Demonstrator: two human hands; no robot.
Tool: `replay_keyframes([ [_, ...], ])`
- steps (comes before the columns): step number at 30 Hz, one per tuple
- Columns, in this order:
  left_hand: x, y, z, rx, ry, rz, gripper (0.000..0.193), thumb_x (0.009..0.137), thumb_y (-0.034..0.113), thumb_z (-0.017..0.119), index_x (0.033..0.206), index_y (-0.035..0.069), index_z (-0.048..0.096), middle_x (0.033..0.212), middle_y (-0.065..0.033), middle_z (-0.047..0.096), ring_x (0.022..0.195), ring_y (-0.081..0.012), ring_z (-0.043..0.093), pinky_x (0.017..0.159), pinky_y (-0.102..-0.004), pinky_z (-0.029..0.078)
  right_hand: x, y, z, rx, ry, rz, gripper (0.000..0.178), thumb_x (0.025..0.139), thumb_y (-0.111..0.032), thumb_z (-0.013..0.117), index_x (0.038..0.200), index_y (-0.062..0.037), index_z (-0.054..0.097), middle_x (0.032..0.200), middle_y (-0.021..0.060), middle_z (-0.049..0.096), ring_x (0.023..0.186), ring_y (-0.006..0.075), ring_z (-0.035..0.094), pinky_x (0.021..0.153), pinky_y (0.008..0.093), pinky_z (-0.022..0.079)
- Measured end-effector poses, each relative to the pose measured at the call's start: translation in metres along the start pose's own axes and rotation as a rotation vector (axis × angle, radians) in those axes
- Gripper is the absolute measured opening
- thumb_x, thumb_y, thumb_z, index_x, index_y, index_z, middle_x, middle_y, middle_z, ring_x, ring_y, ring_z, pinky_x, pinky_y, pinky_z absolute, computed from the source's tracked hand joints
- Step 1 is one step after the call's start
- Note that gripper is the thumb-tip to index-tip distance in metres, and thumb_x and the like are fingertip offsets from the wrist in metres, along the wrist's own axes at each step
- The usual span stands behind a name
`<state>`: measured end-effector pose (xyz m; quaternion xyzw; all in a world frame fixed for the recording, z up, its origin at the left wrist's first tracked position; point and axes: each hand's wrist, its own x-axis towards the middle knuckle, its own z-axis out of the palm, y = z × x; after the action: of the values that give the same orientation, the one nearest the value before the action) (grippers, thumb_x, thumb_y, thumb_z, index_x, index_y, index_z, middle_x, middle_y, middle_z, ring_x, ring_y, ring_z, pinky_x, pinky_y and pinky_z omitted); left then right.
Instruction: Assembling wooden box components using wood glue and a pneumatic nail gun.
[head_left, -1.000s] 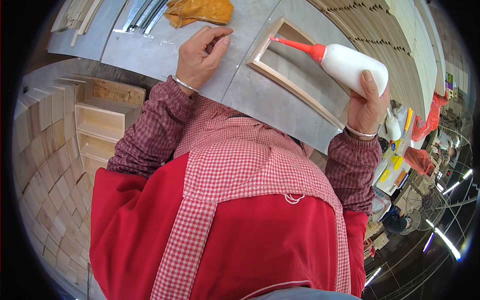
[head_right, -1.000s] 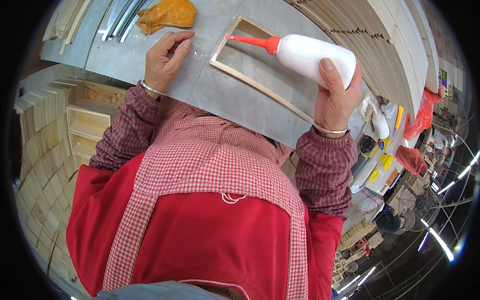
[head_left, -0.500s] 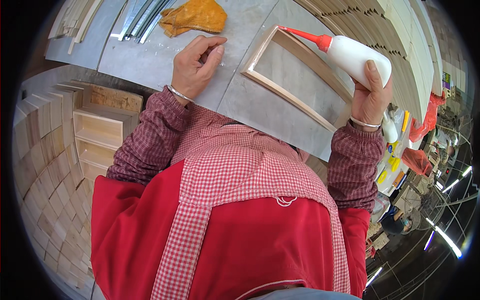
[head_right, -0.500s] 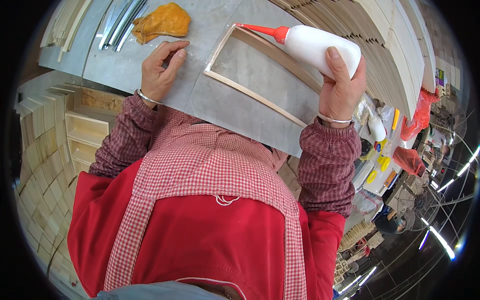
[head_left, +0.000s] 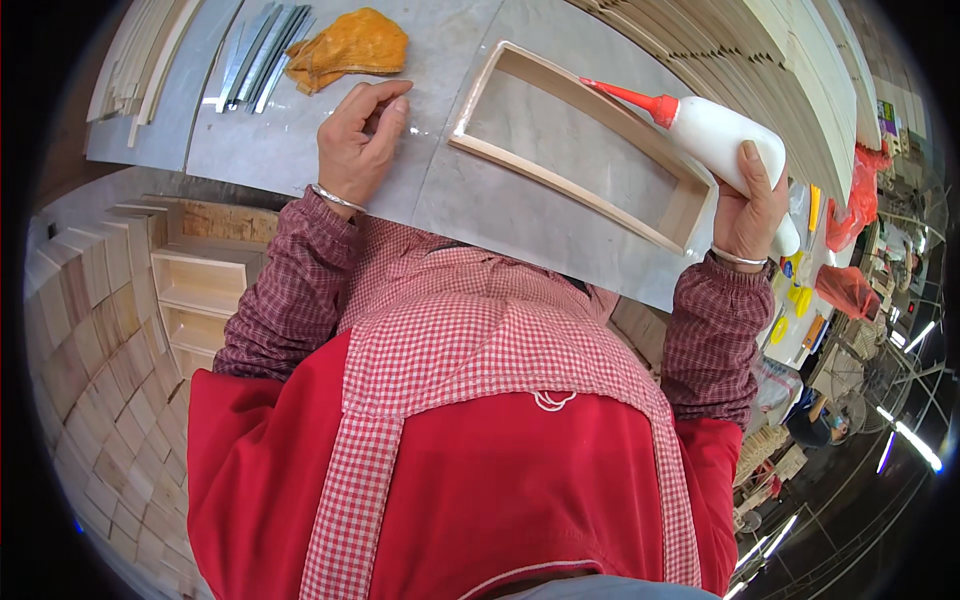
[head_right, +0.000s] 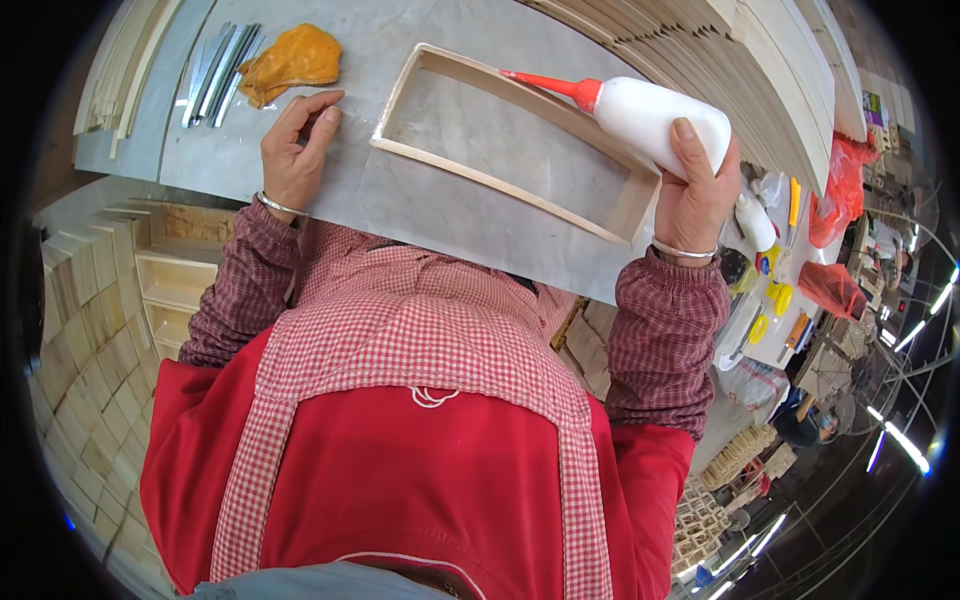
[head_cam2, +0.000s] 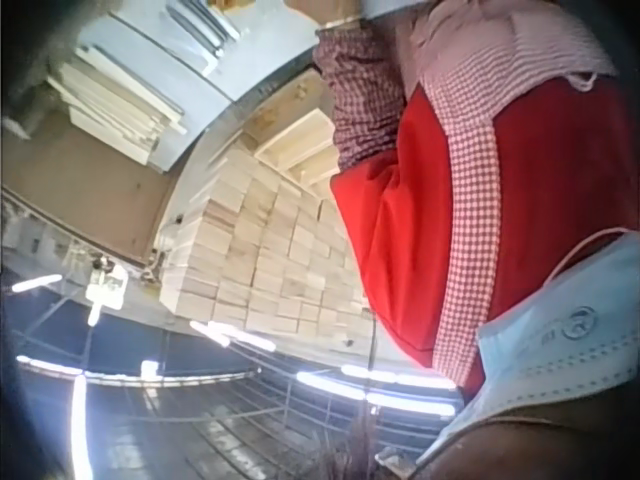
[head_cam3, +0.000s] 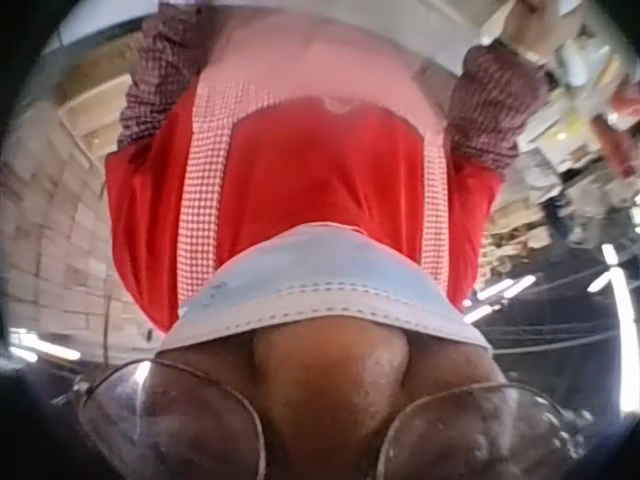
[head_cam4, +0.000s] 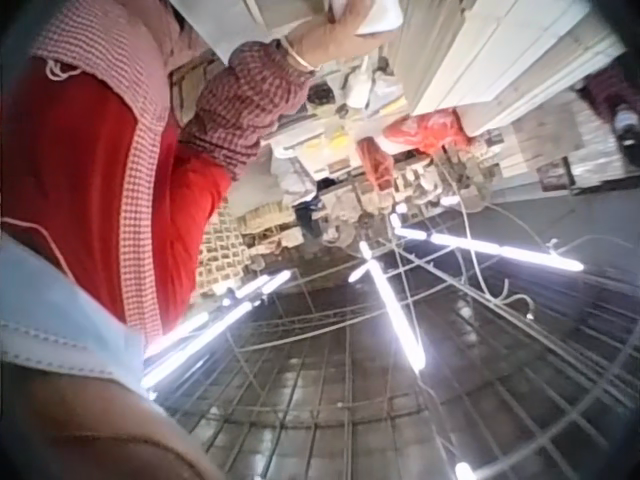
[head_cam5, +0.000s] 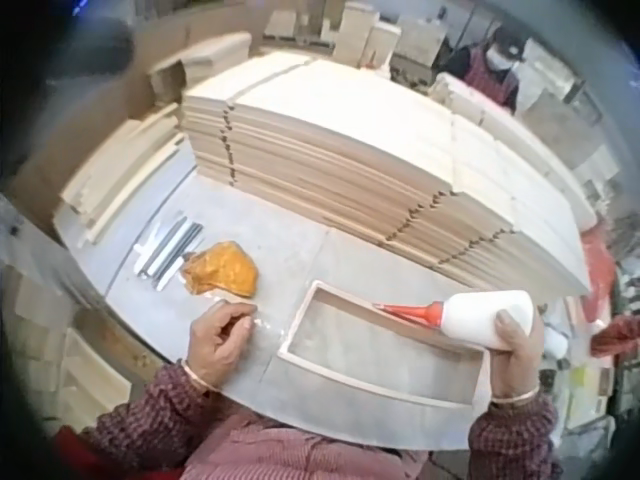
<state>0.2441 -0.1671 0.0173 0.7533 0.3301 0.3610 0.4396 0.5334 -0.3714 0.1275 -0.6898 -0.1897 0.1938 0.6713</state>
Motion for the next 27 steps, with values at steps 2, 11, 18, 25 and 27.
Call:
replay_keyframes([
  [2,0.000,0.000,0.000,0.008,-0.011,0.004,0.016,0.085,0.007,0.059,0.099,0.002,0.065,0.079,-0.0010,0.056,0.064,-0.0094,0.047,0.058,-0.0194,0.039,-0.004,-0.001,-0.012,0.014,0.030,0.008,0.041,0.081,-0.011,0.066,0.115,0.0045,0.048,0.104,0.0165,0.056,0.089,0.0241,0.058,0.079,0.0317,0.052],
  [11,-0.001,-0.002,0.001,0.060,-0.030,-0.008,0.017,0.086,0.007,0.058,0.101,0.002,0.065,0.081,-0.0015,0.058,0.067,-0.0101,0.049,0.061,-0.0198,0.040,-0.019,-0.003,-0.069,0.033,0.160,-0.001,0.044,0.079,-0.007,0.068,0.116,0.0027,0.048,0.103,0.0149,0.056,0.088,0.0224,0.058,0.076,0.0278,0.052],
  [18,-0.001,-0.001,0.000,0.097,-0.060,-0.050,0.019,0.087,0.008,0.058,0.105,0.002,0.064,0.087,-0.0026,0.060,0.072,-0.0108,0.052,0.066,-0.0202,0.043,-0.032,-0.003,-0.114,0.027,0.274,-0.011,0.044,0.079,-0.007,0.068,0.117,0.0025,0.047,0.104,0.0148,0.056,0.088,0.0225,0.059,0.076,0.0276,0.052],
  [25,-0.001,-0.001,-0.001,0.189,-0.070,-0.013,0.021,0.088,0.010,0.058,0.106,0.002,0.063,0.094,-0.0039,0.062,0.078,-0.0121,0.055,0.070,-0.0210,0.044,-0.044,-0.001,-0.154,0.005,0.378,0.017,0.045,0.078,-0.007,0.068,0.117,0.0025,0.047,0.105,0.0147,0.056,0.089,0.0225,0.059,0.076,0.0273,0.052],
  [27,0.000,0.000,0.000,0.192,-0.077,-0.005,0.021,0.088,0.010,0.057,0.107,0.002,0.063,0.094,-0.0039,0.062,0.078,-0.0123,0.055,0.071,-0.0213,0.044,-0.047,0.000,-0.158,0.019,0.390,0.017,0.045,0.078,-0.007,0.068,0.117,0.0023,0.047,0.105,0.0147,0.056,0.089,0.0225,0.059,0.077,0.0273,0.052],
])
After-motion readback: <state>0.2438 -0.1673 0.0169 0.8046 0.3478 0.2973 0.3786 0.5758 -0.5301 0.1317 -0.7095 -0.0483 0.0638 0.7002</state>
